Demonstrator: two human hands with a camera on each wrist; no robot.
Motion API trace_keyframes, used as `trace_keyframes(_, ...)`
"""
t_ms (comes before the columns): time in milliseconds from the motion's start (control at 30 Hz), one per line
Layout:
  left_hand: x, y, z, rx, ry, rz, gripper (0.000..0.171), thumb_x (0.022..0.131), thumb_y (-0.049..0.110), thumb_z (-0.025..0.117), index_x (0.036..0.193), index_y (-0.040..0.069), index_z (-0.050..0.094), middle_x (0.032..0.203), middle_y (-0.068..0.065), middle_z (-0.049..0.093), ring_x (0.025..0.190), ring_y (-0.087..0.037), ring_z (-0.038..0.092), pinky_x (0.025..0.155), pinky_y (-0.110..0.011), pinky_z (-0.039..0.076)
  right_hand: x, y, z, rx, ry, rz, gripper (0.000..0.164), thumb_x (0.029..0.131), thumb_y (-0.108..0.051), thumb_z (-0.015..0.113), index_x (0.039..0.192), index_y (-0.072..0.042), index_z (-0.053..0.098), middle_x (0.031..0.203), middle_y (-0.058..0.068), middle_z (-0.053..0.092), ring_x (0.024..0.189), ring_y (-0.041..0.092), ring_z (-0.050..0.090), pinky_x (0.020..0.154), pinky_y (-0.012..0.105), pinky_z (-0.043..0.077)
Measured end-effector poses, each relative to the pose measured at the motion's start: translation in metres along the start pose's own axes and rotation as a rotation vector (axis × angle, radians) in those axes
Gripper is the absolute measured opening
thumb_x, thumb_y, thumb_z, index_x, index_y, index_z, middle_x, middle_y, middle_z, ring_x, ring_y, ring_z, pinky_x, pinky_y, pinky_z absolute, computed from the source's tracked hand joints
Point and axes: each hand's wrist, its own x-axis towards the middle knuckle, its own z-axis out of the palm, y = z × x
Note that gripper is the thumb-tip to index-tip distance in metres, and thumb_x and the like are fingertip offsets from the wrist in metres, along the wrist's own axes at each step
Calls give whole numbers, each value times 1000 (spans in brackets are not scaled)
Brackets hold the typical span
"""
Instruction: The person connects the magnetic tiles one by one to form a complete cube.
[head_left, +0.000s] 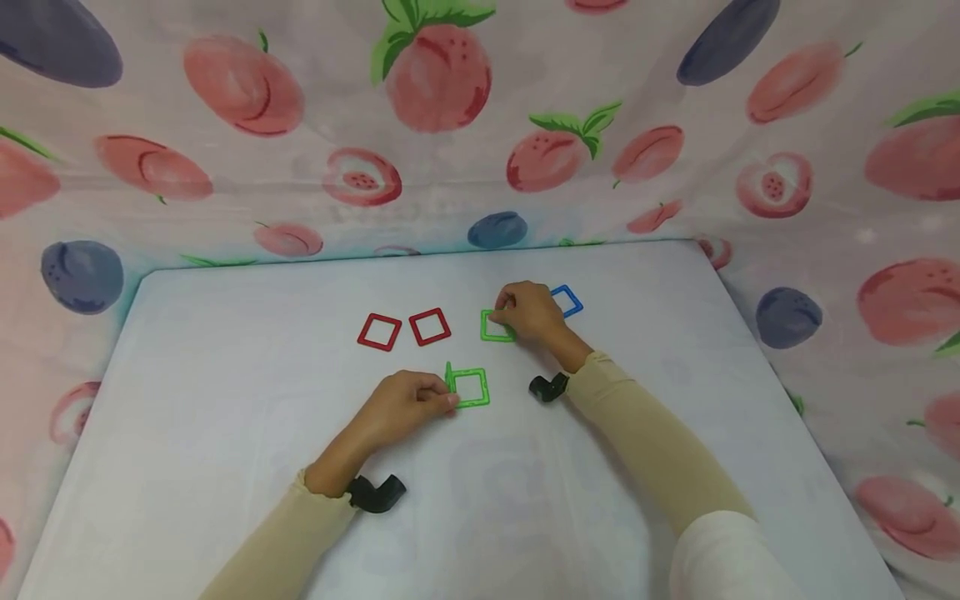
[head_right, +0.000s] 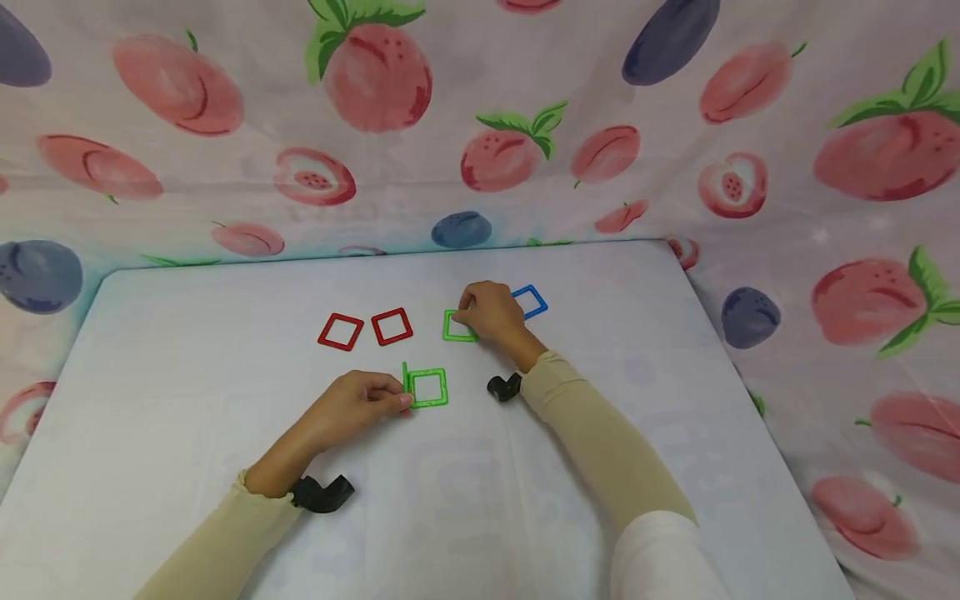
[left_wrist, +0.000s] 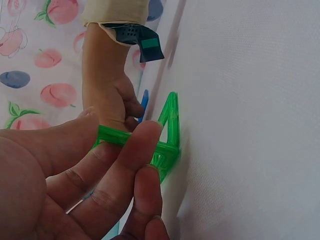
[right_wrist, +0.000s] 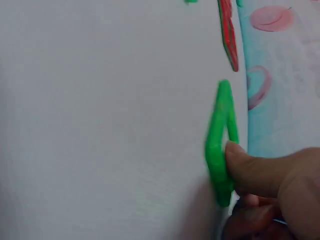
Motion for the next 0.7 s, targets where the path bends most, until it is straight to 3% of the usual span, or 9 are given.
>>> trace_keyframes(200, 0, 1, 2, 8, -2, 12, 15, 96, 31, 72, 97, 18, 79, 83, 7, 78, 85, -10, 64, 76, -30, 46, -8, 1, -8, 13, -117, -27, 25, 95, -35, 72, 90, -11, 70, 84, 3, 62, 77, 19, 55, 66, 29, 43)
trace_keyframes(400, 0, 2, 0, 9, -8, 7, 14, 96, 31, 72, 96, 18, 78, 84, 7, 78, 86, -11, 64, 76, -31, 45, -18, 6, -22, 223, -201, -14, 31, 96, -41, 70, 89, -12, 74, 89, -1, 61, 85, 18, 52, 73, 32, 42)
trace_keyframes(567, 0, 0, 0, 10, -13, 0, 15, 96, 32, 72, 96, 18, 78, 84, 8, 78, 89, -11, 63, 78, -31, 45, -25, 8, -28, 386, -308, 33, 34, 98, -44, 67, 99, -12, 77, 75, -1, 48, 71, 18, 42, 69, 32, 36)
trace_keyframes(700, 1, -1, -1, 14, -13, 1, 15, 96, 33, 72, 97, 19, 78, 85, 8, 78, 89, -11, 64, 77, -30, 46, -28, 1, -24, 439, -384, 8, 32, 100, -40, 66, 100, -10, 78, 71, -1, 44, 65, 17, 37, 67, 31, 33)
